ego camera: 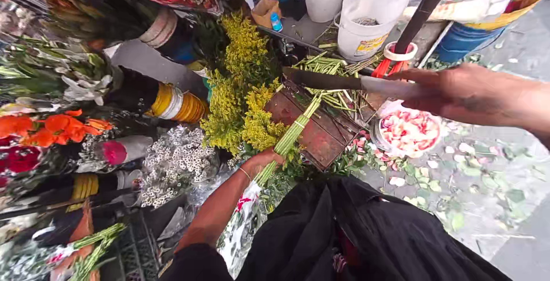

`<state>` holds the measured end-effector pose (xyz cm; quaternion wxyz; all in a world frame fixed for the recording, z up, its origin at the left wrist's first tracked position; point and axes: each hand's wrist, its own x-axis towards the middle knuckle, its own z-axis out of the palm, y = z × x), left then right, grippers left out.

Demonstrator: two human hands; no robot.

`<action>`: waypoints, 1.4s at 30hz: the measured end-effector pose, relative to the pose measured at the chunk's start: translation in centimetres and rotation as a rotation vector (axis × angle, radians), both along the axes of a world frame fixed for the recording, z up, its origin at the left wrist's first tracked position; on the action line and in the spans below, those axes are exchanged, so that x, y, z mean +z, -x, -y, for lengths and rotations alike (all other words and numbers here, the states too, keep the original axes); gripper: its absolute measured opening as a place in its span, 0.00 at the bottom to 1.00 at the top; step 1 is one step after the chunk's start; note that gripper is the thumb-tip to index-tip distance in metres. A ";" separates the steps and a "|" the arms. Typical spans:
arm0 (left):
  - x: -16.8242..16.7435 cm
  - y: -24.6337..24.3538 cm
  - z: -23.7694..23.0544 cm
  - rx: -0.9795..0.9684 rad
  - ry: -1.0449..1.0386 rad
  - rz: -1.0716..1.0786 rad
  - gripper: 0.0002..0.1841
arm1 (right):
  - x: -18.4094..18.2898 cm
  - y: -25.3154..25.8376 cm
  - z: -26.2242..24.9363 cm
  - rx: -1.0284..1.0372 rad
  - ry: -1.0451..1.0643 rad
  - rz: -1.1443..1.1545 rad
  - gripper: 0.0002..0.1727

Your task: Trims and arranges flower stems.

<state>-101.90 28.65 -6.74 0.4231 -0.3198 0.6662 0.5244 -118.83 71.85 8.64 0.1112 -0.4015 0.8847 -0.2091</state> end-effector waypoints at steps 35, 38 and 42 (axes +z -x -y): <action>-6.7 14.6 4.8 -0.037 -0.065 0.113 0.08 | -28.9 -8.2 -0.4 -0.637 -0.191 0.549 0.26; -4.3 13.1 3.3 -0.006 -0.032 -0.057 0.13 | -28.4 -6.8 -1.5 -0.484 -0.193 0.575 0.30; 3.7 5.8 2.4 -0.042 0.050 -0.396 0.16 | -26.7 -5.1 -1.0 -0.332 0.001 0.434 0.48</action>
